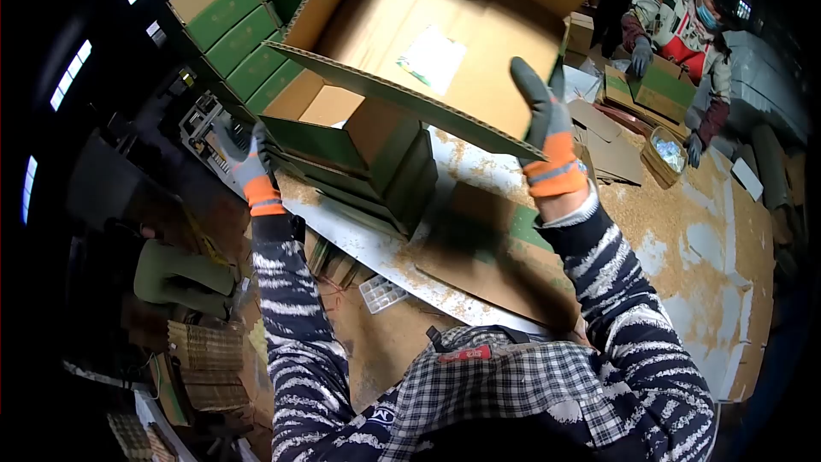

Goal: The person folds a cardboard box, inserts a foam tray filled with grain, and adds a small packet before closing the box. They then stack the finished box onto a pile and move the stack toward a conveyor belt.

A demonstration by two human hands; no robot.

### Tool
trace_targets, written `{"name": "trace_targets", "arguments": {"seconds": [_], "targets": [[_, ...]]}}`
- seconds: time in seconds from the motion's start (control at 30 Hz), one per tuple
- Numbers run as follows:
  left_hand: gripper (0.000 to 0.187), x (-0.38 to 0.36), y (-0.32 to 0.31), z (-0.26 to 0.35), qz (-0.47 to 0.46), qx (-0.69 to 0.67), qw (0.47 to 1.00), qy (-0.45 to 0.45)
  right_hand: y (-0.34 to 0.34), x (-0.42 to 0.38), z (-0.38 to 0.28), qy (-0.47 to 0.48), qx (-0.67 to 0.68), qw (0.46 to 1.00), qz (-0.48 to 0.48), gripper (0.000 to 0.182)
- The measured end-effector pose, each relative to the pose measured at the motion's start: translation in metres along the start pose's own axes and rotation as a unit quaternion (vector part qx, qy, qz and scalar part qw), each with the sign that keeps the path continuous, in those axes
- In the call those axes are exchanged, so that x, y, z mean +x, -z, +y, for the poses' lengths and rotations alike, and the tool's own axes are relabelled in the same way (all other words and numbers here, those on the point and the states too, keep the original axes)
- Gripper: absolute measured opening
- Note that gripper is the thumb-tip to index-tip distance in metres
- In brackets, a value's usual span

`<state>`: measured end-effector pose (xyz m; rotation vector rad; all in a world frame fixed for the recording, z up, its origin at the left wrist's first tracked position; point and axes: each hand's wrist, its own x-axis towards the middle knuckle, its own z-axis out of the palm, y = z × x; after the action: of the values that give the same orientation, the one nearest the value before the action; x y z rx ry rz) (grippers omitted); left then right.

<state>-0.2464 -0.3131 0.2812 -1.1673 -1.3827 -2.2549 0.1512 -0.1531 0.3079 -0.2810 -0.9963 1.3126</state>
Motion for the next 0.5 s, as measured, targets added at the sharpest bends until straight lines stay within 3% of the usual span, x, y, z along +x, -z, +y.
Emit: {"name": "trace_targets", "arguments": {"seconds": [0.07,0.1,0.17,0.2,0.23,0.27,0.3,0.33,0.37,0.4,0.47,0.5], "targets": [[0.066,0.014,0.026,-0.070,-0.082,-0.089,0.981,0.151,-0.066,0.000,0.029,-0.013,0.097,0.994,0.043,0.058],[0.059,0.012,0.038,-0.098,-0.149,-0.136,0.967,0.153,-0.089,-0.002,0.046,-0.008,0.053,0.998,0.044,0.069],[0.054,0.008,0.046,-0.109,-0.178,-0.078,0.970,0.145,-0.120,-0.009,0.105,-0.039,0.029,0.997,0.066,0.091],[0.050,0.004,0.053,-0.129,-0.154,-0.066,0.970,0.178,-0.127,-0.008,0.152,-0.047,-0.061,0.995,0.068,0.095],[0.047,-0.002,0.066,-0.171,-0.130,-0.053,0.966,0.215,-0.134,-0.011,0.172,-0.106,-0.144,0.982,0.067,0.100],[0.049,0.013,0.106,-0.261,-0.216,0.124,0.946,0.207,-0.141,-0.014,0.191,-0.164,-0.225,0.959,0.056,0.105],[0.054,0.004,0.080,-0.186,-0.241,0.075,0.964,0.082,-0.140,-0.018,0.191,-0.270,-0.293,0.916,0.041,0.108],[0.057,0.015,0.087,-0.182,-0.255,0.132,0.950,0.125,-0.136,-0.007,0.193,-0.286,-0.332,0.899,-0.001,0.101],[0.063,0.019,0.095,-0.185,-0.273,0.189,0.928,0.171,-0.118,0.001,0.162,-0.345,-0.251,0.897,-0.114,0.098],[0.059,0.008,0.090,-0.180,-0.231,0.182,0.944,0.149,-0.101,0.010,0.130,-0.405,-0.173,0.870,-0.223,0.094],[0.057,-0.021,0.078,-0.156,-0.149,0.166,0.968,0.119,-0.057,0.007,0.087,-0.332,-0.293,0.850,-0.285,0.091],[0.058,-0.029,0.066,-0.140,-0.107,0.157,0.977,0.101,-0.011,0.003,0.097,-0.135,-0.407,0.842,-0.327,0.079]]}}
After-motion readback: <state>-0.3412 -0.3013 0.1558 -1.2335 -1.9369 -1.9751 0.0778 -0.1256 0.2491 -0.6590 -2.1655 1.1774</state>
